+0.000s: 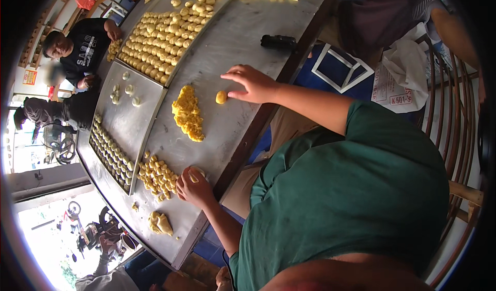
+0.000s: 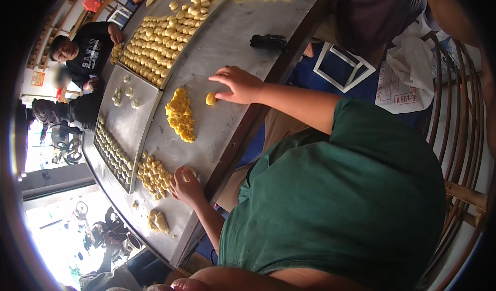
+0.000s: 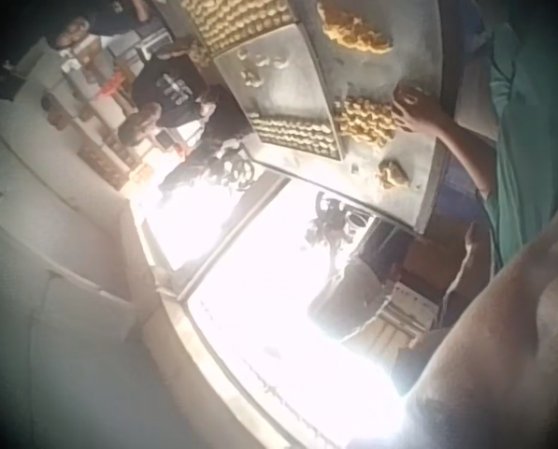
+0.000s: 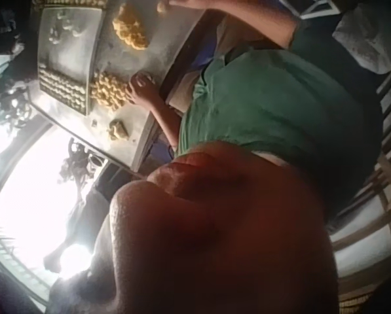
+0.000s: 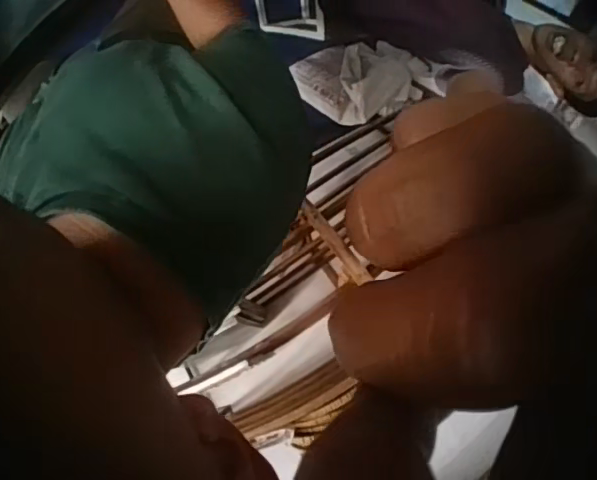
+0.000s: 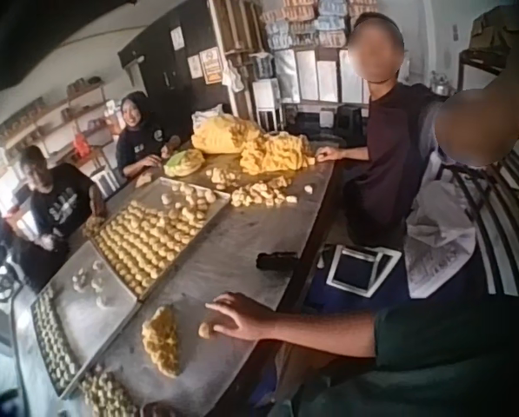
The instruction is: The person shapes small portions of yellow dough into balls and places them onto a metal tray.
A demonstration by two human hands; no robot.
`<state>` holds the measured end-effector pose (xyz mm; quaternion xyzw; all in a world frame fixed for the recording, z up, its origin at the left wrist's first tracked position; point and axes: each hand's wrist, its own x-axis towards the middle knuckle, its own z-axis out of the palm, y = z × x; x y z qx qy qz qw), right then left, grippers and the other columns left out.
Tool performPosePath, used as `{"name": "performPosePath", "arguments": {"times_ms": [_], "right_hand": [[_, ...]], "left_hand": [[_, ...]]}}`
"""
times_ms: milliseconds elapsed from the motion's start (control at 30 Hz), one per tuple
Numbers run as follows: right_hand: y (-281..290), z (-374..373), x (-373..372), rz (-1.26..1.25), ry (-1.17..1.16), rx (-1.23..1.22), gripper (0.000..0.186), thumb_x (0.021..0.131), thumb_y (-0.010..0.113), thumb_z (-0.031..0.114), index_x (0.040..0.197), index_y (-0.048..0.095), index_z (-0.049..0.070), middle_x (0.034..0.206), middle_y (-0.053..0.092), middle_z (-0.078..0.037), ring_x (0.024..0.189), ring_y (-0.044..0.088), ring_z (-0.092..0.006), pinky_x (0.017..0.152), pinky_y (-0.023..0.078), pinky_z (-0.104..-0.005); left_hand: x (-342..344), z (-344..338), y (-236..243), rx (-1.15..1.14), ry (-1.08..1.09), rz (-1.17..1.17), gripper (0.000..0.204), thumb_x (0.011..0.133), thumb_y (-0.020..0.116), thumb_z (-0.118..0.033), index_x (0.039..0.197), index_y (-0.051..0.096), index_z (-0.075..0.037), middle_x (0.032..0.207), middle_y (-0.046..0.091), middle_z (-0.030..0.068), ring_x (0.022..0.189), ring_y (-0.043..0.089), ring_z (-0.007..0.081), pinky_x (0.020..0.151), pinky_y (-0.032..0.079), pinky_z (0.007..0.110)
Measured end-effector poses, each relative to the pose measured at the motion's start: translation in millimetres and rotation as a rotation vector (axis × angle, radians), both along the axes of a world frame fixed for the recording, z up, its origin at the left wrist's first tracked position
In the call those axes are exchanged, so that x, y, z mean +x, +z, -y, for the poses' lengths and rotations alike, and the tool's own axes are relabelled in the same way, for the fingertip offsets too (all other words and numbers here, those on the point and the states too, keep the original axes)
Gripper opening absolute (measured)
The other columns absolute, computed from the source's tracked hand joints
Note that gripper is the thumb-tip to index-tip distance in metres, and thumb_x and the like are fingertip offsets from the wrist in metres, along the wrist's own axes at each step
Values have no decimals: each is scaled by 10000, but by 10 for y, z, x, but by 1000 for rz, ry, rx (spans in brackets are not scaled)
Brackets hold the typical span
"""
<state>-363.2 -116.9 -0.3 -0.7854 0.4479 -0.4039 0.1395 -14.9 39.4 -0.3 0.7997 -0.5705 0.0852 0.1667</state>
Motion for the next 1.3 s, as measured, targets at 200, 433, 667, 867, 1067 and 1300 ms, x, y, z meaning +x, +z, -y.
{"name": "performPosePath", "arguments": {"times_ms": [200,433,667,867,1067,1300], "right_hand": [[192,35,-175,-138,-53,30,351,939,740,256,1267,699,138,829,745,-23,906,679,-280,880,535,-436],[199,31,-73,-159,-43,-216,348,927,675,102,1273,698,123,1084,747,-91,986,684,-289,951,531,-425],[96,22,177,-98,-29,-117,303,926,700,153,1229,717,139,969,761,-47,924,683,-280,889,544,-421],[216,-41,126,-76,69,-19,261,930,688,120,1188,723,119,896,755,-61,862,685,-284,831,547,-415],[382,-264,-187,-107,-14,421,219,965,711,97,1182,733,115,1065,732,-61,854,683,-177,794,544,-304],[1831,-551,-601,566,30,-444,276,1036,542,189,1246,628,32,1071,695,-61,808,622,-149,748,511,-299]], "left_hand": [[78,-13,-117,-35,27,6,312,960,668,-394,1222,732,-237,1226,702,46,1244,599,298,1075,408,519],[55,2,-74,-35,14,17,298,977,647,-414,1195,746,-234,1236,702,24,1230,609,276,1082,395,500],[47,11,-51,-30,-1,-7,264,983,647,-402,1146,754,-223,1212,705,13,1206,621,267,1070,398,479],[49,17,-57,-42,-8,-18,243,977,656,-381,1131,755,-221,1186,711,14,1188,629,268,1053,411,470],[36,33,-54,-52,-29,-15,238,971,659,-372,1127,753,-219,1173,715,10,1174,636,268,1042,420,470],[84,-29,-62,-71,14,-4,219,965,662,-359,1112,750,-223,1169,712,16,1159,638,267,1039,421,454]]}}
